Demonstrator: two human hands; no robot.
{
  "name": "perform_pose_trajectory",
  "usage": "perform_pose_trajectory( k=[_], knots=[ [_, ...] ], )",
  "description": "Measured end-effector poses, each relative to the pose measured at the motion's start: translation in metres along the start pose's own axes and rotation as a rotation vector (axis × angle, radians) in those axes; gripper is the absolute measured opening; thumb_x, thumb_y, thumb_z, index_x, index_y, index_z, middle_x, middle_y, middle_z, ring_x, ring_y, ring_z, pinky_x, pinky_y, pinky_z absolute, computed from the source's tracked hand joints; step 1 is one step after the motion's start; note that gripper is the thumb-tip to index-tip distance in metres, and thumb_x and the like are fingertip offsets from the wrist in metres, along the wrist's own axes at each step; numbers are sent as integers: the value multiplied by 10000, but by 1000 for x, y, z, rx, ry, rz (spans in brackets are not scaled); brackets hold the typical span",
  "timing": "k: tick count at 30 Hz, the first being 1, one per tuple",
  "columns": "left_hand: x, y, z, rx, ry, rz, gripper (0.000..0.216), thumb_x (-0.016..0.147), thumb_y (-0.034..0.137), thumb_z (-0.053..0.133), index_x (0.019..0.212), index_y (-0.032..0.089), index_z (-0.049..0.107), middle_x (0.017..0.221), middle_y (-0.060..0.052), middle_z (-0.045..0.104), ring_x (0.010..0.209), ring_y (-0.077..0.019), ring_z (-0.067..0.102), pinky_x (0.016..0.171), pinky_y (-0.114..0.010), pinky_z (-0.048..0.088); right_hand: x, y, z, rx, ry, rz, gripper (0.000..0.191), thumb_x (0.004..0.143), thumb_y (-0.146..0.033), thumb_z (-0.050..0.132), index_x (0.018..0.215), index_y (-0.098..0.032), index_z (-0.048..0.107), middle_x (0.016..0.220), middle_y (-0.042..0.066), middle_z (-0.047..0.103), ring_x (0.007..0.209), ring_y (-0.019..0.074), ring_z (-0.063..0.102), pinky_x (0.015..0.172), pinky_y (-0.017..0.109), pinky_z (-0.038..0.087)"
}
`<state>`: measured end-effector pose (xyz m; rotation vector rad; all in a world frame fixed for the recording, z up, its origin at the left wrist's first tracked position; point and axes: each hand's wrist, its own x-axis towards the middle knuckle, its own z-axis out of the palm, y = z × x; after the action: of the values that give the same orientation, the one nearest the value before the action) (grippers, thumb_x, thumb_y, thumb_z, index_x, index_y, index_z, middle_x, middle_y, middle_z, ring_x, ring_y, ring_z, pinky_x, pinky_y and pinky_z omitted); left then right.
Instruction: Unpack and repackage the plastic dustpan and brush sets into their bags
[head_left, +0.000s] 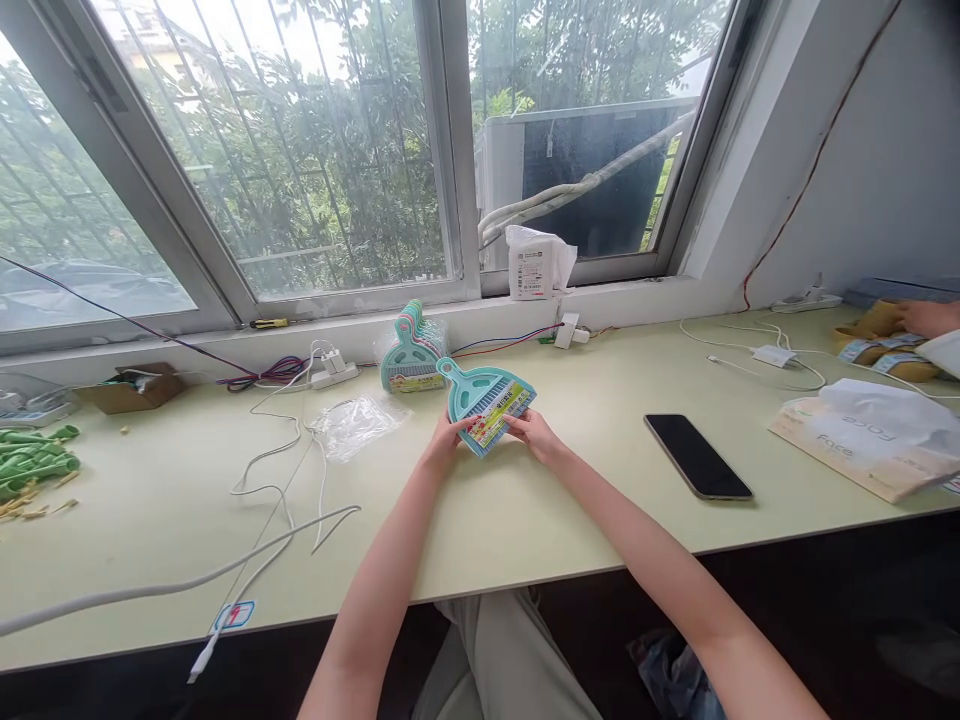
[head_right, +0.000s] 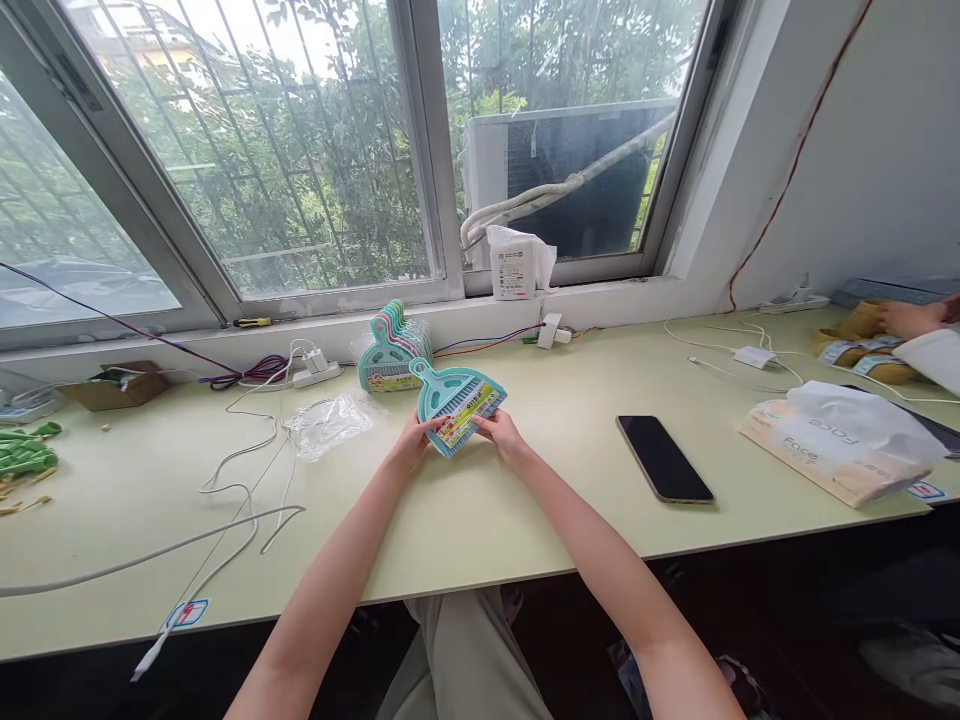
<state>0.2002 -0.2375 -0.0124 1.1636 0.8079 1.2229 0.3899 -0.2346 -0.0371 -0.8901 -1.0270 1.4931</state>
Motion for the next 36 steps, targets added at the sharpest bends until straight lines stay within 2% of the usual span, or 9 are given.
perform_pose_trajectory(
  k=[6, 11, 18, 21, 25, 27, 29, 32, 36],
  knots=[
    [2, -2, -2, 11, -22, 17, 656, 624, 301, 779, 1224, 209, 529, 1199, -121, 616, 1119, -315, 580, 947, -472, 477, -4, -5, 3, 93, -54, 18, 236, 802, -187, 647, 1024, -189, 567, 1086, 62, 664, 931, 185, 674, 870, 374, 568],
    [-2, 4, 2, -31, -55, 51, 660, 623, 284, 772, 1235, 216, 534, 1236, -116, 605, 1168, -318, 547, 998, -469, 441, -5, -6, 6, 99, -29, 19, 155, 812, -141, 617, 963, -149, 579, 1021, 78, 686, 864, 178, 689, 858, 372, 574],
    [0, 11, 4, 5, -65, 12, 649, 614, 370, 760, 1209, 198, 565, 1154, -130, 649, 1074, -315, 606, 910, -445, 493, -6, -8, 6, 98, -12, -7, 188, 765, -158, 682, 937, -146, 606, 994, 79, 699, 857, 192, 693, 879, 399, 564],
    [4, 16, -3, 143, 121, 22, 491, 772, 458, 587, 1185, 192, 577, 1091, -121, 668, 1015, -284, 632, 866, -439, 499, -4, -8, 3, 103, -1, -17, 188, 746, -162, 702, 913, -150, 615, 984, 76, 702, 868, 203, 691, 885, 413, 560],
    [5, 28, -34, 623, 717, 272, 374, 905, 269, 317, 1197, 222, 546, 1232, -83, 588, 1166, -219, 524, 987, -404, 407, -1, -8, -2, 102, 28, -9, 185, 748, -147, 692, 915, -152, 614, 987, 74, 703, 879, 201, 689, 870, 400, 567],
    [3, 32, -57, 915, 933, 269, 388, 882, 195, 338, 1221, 210, 526, 1326, -90, 514, 1280, -228, 405, 1055, -408, 329, 0, -6, -3, 98, 40, -6, 174, 750, -138, 685, 908, -150, 611, 983, 74, 704, 863, 195, 691, 852, 391, 575],
    [1, 32, -80, 1088, 970, 141, 397, 849, 187, 410, 1228, 183, 530, 1378, -120, 457, 1320, -268, 341, 1050, -427, 320, 0, -5, -4, 90, 45, -3, 170, 751, -131, 680, 906, -148, 612, 979, 75, 705, 854, 192, 692, 834, 382, 582],
    [0, 25, -105, 1246, 845, -106, 354, 835, 256, 465, 1158, 209, 600, 1437, -127, 389, 1350, -344, 274, 1025, -498, 303, 0, -4, -3, 76, 55, 9, 196, 741, -139, 692, 919, -147, 613, 978, 79, 706, 860, 197, 694, 820, 374, 587],
    [2, 19, -111, 1511, 730, -239, 297, 843, 254, 424, 994, 161, 663, 1178, -181, 603, 1150, -349, 505, 1031, -541, 222, -1, -5, -1, 61, 49, 19, 235, 721, -153, 718, 932, -143, 613, 966, 86, 710, 846, 205, 700, 819, 379, 587]
  ],
)
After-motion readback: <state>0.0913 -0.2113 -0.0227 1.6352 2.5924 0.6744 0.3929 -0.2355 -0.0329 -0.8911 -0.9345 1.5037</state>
